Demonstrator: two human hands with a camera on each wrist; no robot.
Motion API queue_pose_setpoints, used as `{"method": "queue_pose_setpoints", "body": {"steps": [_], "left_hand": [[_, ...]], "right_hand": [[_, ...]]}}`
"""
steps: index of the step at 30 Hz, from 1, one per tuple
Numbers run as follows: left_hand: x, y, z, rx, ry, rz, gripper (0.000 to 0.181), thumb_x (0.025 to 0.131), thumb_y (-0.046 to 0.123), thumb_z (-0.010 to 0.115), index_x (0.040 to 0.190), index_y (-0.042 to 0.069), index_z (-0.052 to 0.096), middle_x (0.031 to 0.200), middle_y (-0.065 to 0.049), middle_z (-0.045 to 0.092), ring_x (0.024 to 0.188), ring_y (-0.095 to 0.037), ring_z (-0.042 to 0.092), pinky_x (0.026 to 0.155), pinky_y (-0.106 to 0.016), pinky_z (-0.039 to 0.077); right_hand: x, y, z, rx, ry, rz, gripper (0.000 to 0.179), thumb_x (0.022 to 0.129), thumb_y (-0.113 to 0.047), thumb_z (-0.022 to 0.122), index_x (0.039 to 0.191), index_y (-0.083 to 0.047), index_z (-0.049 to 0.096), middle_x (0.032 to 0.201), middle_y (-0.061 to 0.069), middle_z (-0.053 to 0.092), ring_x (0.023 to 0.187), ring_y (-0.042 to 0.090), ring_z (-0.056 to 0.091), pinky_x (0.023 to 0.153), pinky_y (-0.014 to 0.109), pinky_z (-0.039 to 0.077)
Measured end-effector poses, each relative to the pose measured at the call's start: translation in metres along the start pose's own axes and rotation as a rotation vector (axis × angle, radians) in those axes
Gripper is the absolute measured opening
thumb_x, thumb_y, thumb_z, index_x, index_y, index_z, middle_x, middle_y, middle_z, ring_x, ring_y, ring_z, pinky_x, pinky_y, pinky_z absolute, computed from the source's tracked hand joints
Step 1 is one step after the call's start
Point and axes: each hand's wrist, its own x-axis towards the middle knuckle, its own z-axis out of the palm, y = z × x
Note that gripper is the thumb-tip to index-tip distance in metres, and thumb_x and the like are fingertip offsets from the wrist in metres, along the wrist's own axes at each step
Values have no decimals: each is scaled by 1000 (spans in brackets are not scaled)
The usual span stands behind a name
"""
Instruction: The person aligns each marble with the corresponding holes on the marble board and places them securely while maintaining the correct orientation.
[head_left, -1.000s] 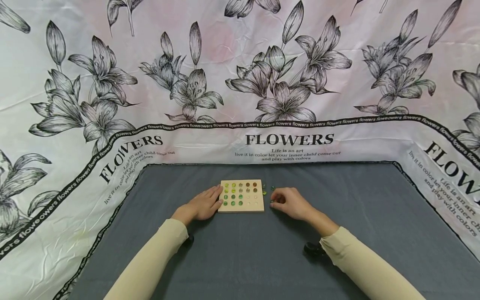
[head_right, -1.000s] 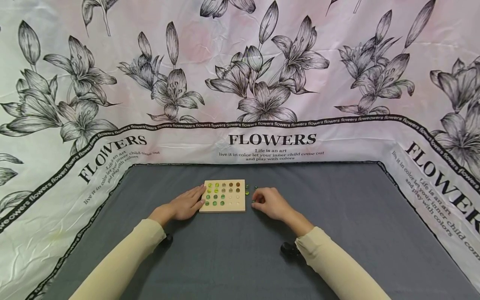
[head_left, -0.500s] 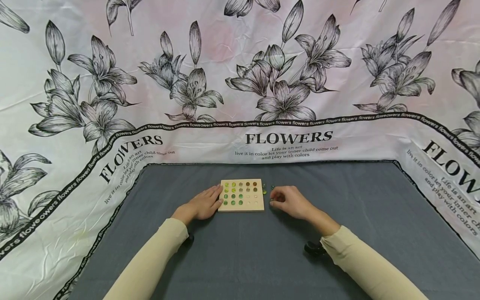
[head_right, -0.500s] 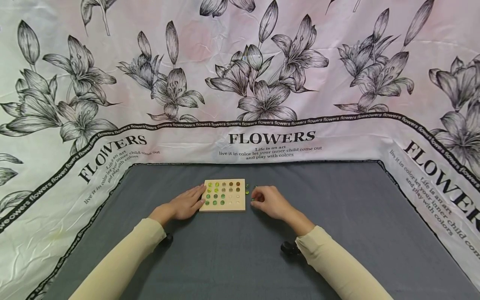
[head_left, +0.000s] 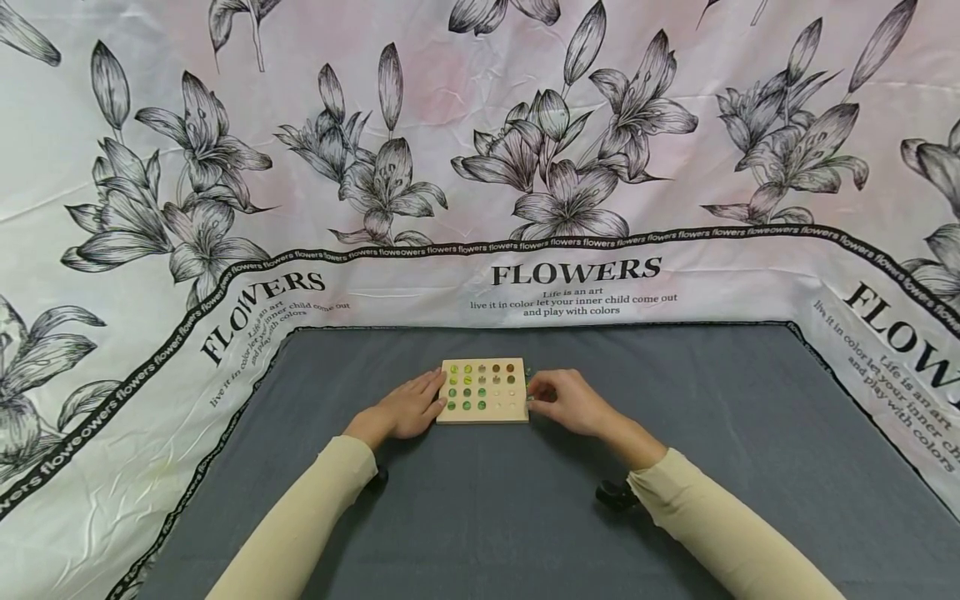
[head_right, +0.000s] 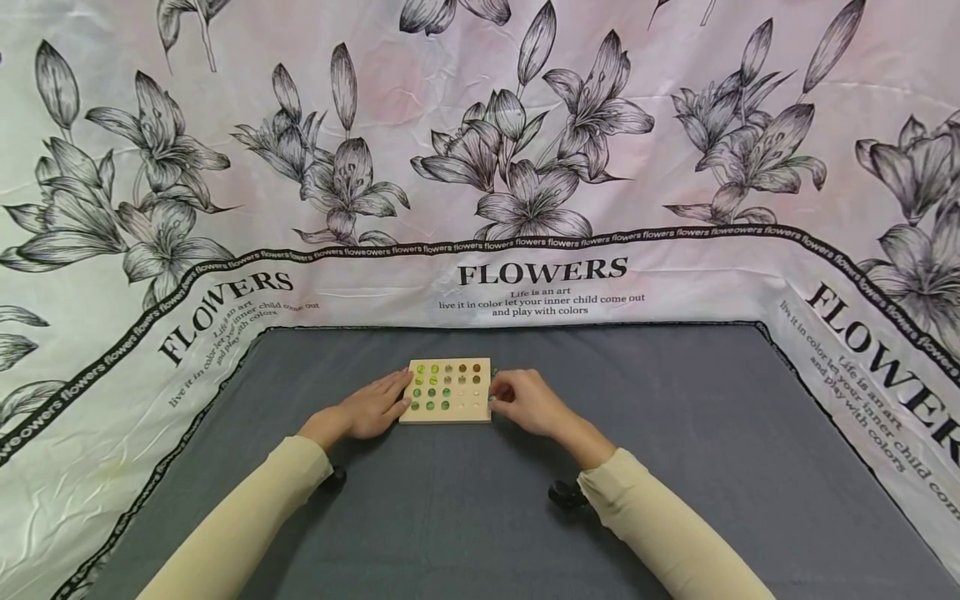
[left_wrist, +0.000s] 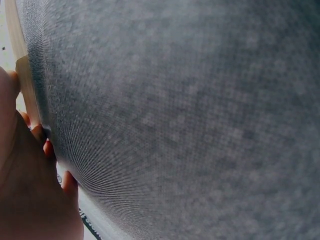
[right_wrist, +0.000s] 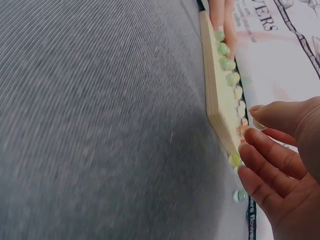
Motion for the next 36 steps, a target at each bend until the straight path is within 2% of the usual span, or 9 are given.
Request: {"method": "queue_pose_setpoints", "body": {"steps": [13, 19, 23, 26, 36], "left_hand": [[-3, 5, 1, -7, 5, -13, 64, 113, 45, 24, 166, 13, 9, 172, -7, 9, 158, -25, 9, 127, -45, 15], [-11, 13, -5, -22, -5, -12, 63, 114, 41, 26, 166, 10, 11, 172, -11, 10, 158, -28, 9, 128, -47, 14], [-13, 15, -5, -42, 10, 0, 63, 113, 41, 26, 166, 8, 12, 172, -12, 11, 158, -30, 10, 127, -49, 14], [-14, 15, -2, -24, 8, -8, 64, 113, 43, 23, 166, 10, 9, 172, -10, 9, 158, -28, 9, 128, -47, 13], [-19, 23, -9, -5, -9, -22, 62, 114, 40, 26, 166, 9, 12, 172, -10, 11, 158, -27, 11, 127, -46, 16]], "right_hand": [[10, -15, 10, 77, -41, -52, 8, 93, -8, 75, 100, -4, 73, 87, 1, 71, 78, 14, 66, 69, 28, 55], [15, -16, 16, 66, -42, -43, 8, 92, -8, 76, 99, -5, 74, 87, -1, 71, 77, 11, 65, 70, 27, 54], [20, -15, 19, 54, -42, -29, 7, 93, -8, 76, 99, -5, 74, 86, -1, 70, 77, 9, 63, 70, 28, 54], [24, -14, 21, 43, -38, -14, 6, 93, -9, 75, 98, -6, 74, 86, -2, 70, 76, 8, 62, 71, 29, 53], [33, -14, 26, 0, -16, 23, 9, 93, -5, 72, 101, -3, 75, 92, 5, 72, 82, 16, 66, 74, 34, 56]]}}
